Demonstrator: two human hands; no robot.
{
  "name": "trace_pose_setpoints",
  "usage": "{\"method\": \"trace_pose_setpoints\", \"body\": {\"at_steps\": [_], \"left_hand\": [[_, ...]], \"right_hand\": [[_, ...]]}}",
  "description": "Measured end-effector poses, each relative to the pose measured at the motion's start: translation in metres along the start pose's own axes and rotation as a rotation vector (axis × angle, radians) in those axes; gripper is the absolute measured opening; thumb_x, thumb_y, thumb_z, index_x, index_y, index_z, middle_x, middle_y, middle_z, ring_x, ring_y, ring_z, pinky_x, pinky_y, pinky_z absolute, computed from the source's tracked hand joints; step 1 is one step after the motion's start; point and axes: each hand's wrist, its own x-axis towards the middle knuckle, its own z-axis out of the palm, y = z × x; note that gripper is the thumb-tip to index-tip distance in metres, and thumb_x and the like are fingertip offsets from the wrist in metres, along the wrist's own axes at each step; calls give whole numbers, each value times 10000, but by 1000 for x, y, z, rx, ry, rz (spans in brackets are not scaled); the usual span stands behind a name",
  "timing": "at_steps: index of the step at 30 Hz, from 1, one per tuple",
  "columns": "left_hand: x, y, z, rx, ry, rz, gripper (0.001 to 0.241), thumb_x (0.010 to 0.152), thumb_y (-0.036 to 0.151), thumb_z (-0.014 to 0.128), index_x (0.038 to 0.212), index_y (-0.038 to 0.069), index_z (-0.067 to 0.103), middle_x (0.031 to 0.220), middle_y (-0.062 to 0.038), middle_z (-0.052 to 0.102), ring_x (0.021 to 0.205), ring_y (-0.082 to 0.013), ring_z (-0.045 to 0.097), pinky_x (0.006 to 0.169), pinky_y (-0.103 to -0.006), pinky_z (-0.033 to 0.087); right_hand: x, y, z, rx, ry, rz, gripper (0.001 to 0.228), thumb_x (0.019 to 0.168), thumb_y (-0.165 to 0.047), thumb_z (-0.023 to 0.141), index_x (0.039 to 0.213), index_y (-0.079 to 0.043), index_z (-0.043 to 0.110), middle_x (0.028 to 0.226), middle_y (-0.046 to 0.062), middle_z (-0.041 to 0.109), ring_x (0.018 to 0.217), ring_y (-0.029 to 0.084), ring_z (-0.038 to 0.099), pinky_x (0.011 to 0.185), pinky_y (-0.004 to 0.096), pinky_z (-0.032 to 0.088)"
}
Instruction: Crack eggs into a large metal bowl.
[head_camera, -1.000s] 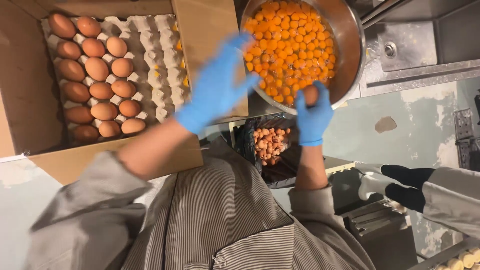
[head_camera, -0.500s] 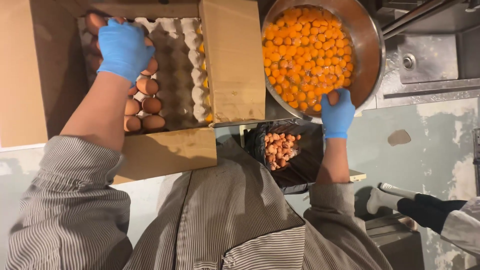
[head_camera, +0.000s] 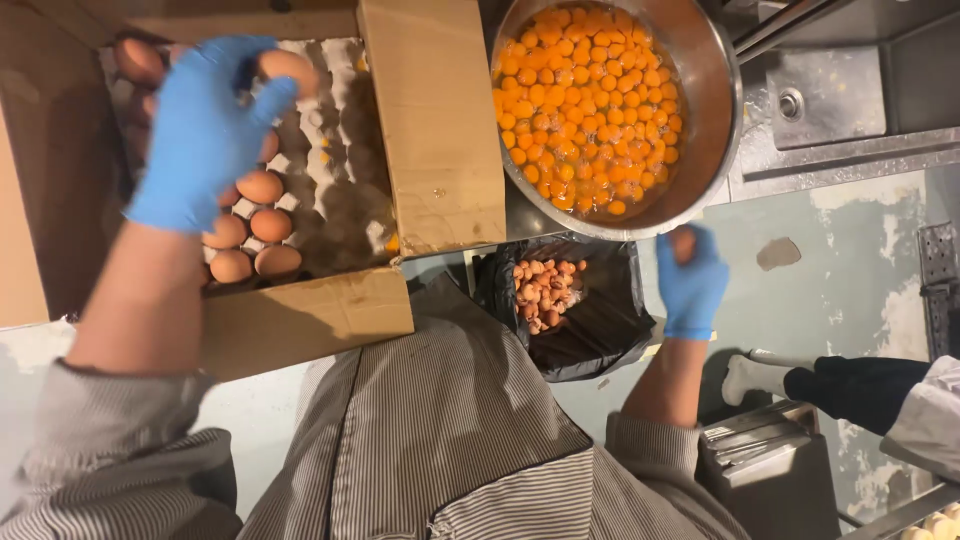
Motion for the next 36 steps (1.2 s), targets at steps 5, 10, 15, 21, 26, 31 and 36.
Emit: {"method": "trace_pose_setpoints", "body": {"at_steps": [5,10,15,21,26,31,36], "left_hand": [[8,137,38,-410,-75,-97,411,982,285,778,1304,70,640,1171,-103,724,1066,-272,719,929,-388,561],[16,200,106,-484,-171,175,401,976,339,744,1277,95,641,1152,-115,725,1061,-354,695,932,-451,540],[20,210,149,-697,-493,-72,452,953,384,701,1283,98,584,1055,-101,736,945,-283,737,832,-409,562],[40,99,59,-366,-131,-206,480,965,355,732,1343,91,598,983,-56,747,867,-157,721,789,-320,575],[32,-82,35,391,39,-184,449,948,462,776,1167,76,707,1012,-145,707,903,-321,684,727,-457,545],[19,-141,39,774,-47,-354,582,927,616,794,990,42,721,1006,-205,672,911,-387,663,660,-494,534],[19,-149,40,646,-110,-419,358,736,424,874,897,133,740,995,-167,685,828,-362,684,661,-494,530]], "right_hand": [[-6,-67,-15,-106,-327,-62,734,768,-316,870,1386,-52,575,1285,258,624,1126,451,634,913,500,526],[-2,-163,-20,158,-70,-336,784,859,-242,863,1498,-9,473,1551,315,438,1394,471,494,1112,476,470],[10,-165,30,455,90,-314,553,936,-167,802,1404,-15,550,1380,226,641,1252,372,658,1082,449,529],[20,-15,91,-4,18,-95,374,930,-270,861,1195,-58,706,1084,208,746,955,399,709,806,438,553],[22,-5,83,206,62,-54,367,880,-209,851,1147,-49,655,1033,184,729,955,345,727,842,405,570],[47,-32,72,257,118,-41,348,900,-153,825,1146,-38,609,1014,171,718,935,327,725,847,401,572],[71,-57,74,89,10,-86,284,936,-247,867,1107,-72,721,933,171,754,898,370,737,793,420,567]]}}
